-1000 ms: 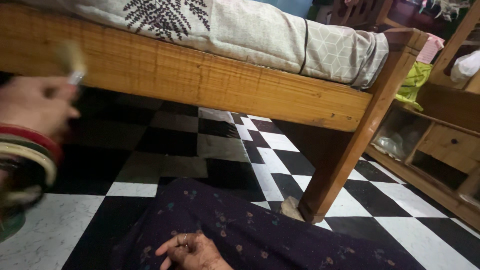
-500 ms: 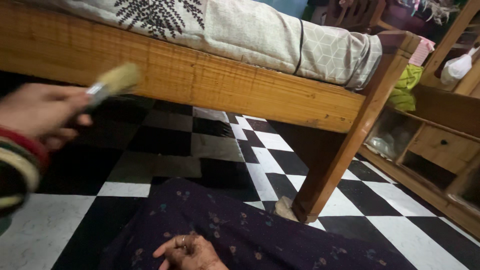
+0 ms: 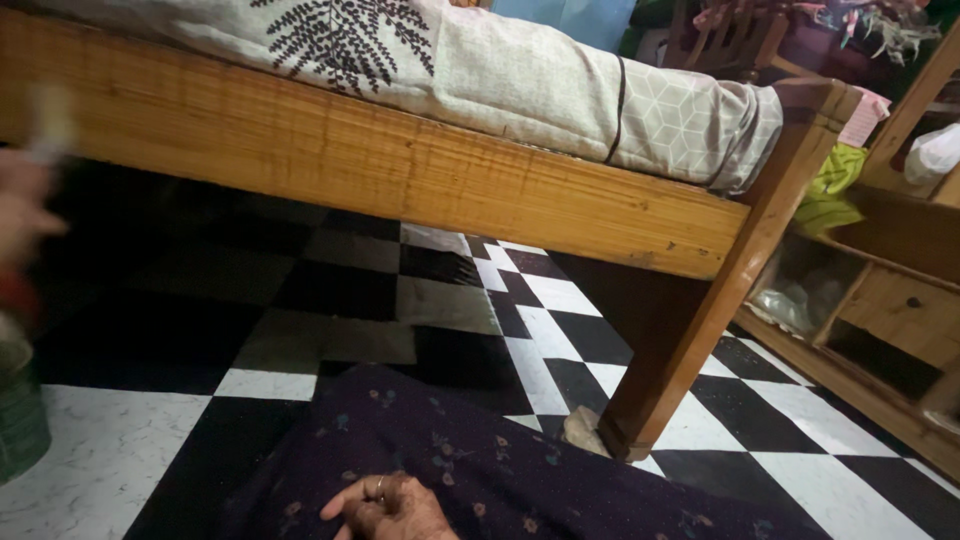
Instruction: The person sits on the floor and uses a brush to clean the wooden frame and legs of a bed. They repeatedly brush the side rail and the lower leg, occasionally switching hands and adjusting their grip.
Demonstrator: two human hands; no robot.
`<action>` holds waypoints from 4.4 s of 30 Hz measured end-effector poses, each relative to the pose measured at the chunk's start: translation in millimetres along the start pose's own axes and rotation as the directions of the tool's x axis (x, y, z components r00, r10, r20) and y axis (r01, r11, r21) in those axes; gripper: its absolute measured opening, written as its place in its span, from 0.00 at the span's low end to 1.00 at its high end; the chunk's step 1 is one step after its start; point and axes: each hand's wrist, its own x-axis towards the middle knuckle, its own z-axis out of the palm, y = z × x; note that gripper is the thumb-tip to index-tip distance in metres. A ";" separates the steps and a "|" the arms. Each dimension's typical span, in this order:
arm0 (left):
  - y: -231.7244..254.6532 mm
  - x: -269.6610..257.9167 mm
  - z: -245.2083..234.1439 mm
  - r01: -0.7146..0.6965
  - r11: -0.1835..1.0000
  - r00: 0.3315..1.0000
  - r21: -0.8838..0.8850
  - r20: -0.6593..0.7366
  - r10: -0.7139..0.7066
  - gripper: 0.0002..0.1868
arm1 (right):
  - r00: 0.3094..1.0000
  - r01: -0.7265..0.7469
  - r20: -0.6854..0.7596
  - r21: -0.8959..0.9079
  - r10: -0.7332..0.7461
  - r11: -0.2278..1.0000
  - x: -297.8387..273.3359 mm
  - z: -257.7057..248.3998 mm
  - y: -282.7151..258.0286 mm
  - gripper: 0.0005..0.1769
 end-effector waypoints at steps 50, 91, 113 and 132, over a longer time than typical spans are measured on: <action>87.1 -113.5 62.9 0.197 0.650 0.658 -0.734 0.591 0.468 0.21 | 0.956 0.274 0.057 0.178 -0.288 0.945 -27.2 -17.3 -233.4 0.12; 201.6 -170.1 155.2 0.038 0.710 0.488 -0.703 0.633 0.601 0.17 | 0.553 -0.653 -0.614 -0.739 -0.564 0.164 -245.4 -369.8 -389.4 0.23; 335.0 -169.2 198.0 -0.910 0.396 0.371 -0.122 0.184 0.910 0.22 | 0.350 -0.612 -0.621 -0.718 -0.701 0.331 -244.7 -374.5 -446.9 0.23; 324.0 -163.5 202.3 -0.889 0.407 0.385 -0.208 0.140 0.912 0.21 | 0.425 -0.530 -0.590 -0.777 -0.686 0.340 -209.6 -347.2 -409.0 0.22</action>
